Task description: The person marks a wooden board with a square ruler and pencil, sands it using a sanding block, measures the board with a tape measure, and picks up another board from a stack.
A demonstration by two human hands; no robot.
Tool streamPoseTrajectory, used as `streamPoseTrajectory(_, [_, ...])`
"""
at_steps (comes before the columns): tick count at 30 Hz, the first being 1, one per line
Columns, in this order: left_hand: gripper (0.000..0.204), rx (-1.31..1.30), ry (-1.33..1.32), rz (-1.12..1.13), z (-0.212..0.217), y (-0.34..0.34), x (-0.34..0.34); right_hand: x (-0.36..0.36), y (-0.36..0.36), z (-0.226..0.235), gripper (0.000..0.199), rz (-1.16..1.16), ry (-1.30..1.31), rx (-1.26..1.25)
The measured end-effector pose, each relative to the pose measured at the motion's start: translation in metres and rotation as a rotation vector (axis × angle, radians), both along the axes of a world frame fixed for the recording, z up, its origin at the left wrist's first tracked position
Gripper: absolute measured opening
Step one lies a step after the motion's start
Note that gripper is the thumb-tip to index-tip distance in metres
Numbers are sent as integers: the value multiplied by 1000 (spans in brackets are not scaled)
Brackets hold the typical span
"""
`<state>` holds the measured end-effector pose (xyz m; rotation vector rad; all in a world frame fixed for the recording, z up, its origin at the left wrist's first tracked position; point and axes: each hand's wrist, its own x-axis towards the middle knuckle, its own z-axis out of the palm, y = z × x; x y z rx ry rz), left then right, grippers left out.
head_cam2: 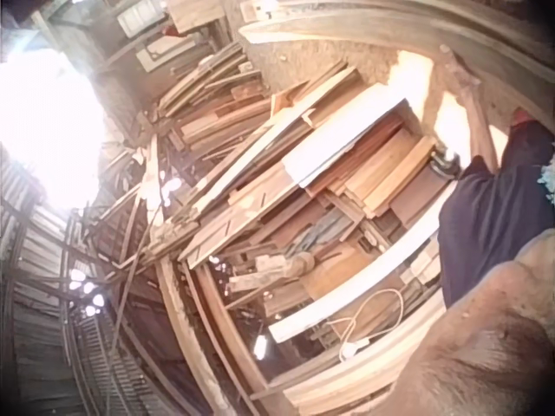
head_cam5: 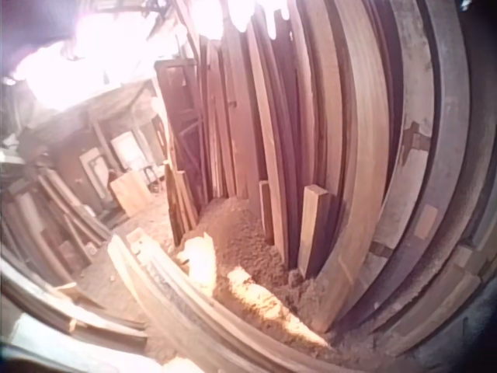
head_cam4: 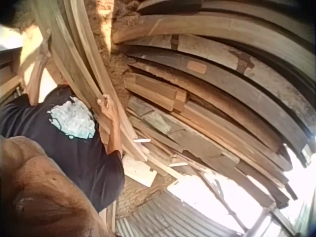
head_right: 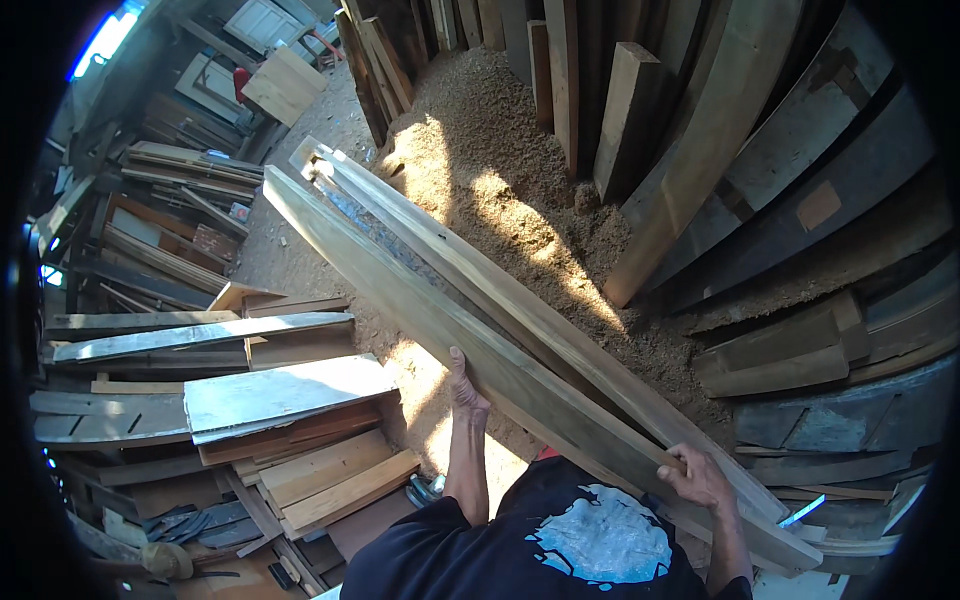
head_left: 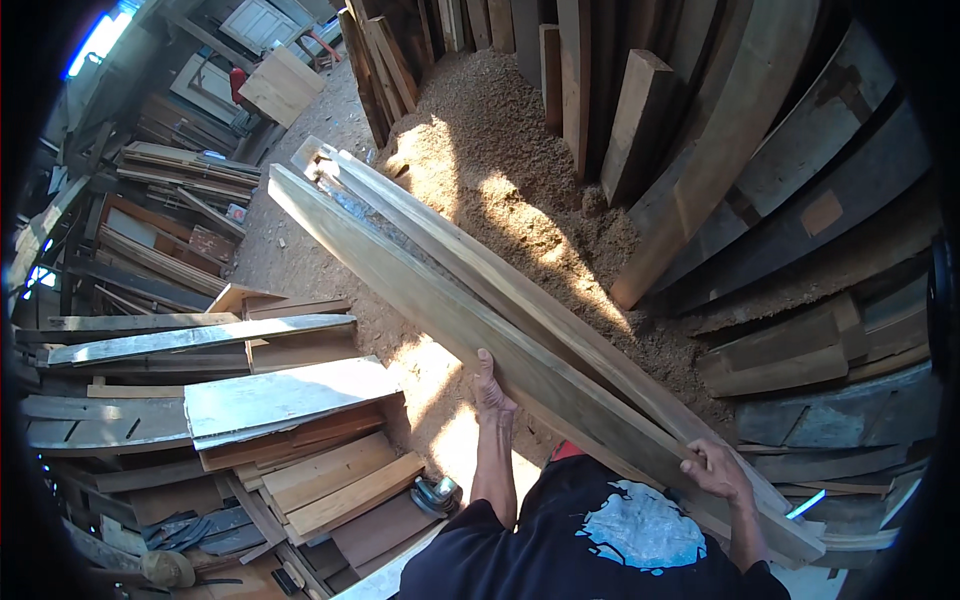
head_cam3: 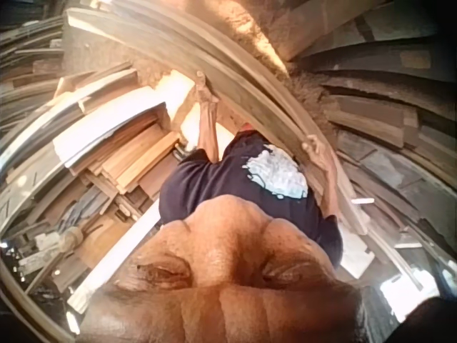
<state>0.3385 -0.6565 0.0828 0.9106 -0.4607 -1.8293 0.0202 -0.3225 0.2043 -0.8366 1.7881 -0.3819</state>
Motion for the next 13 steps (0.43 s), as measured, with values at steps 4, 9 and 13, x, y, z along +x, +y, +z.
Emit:
streamPoseTrajectory(4, [68, 47, -7, 47, -10, -1, -4, -32, 4, -57, 71, -204, 138, -42])
streamPoseTrajectory(9, [70, 12, -267, 67, -7, 3, -10, -44, 14, -135, 76, 97, -6, 115])
streamPoseTrajectory(13, [68, 10, -328, 35, -15, -1, -12, -45, 24, -170, 75, 75, -56, 85])
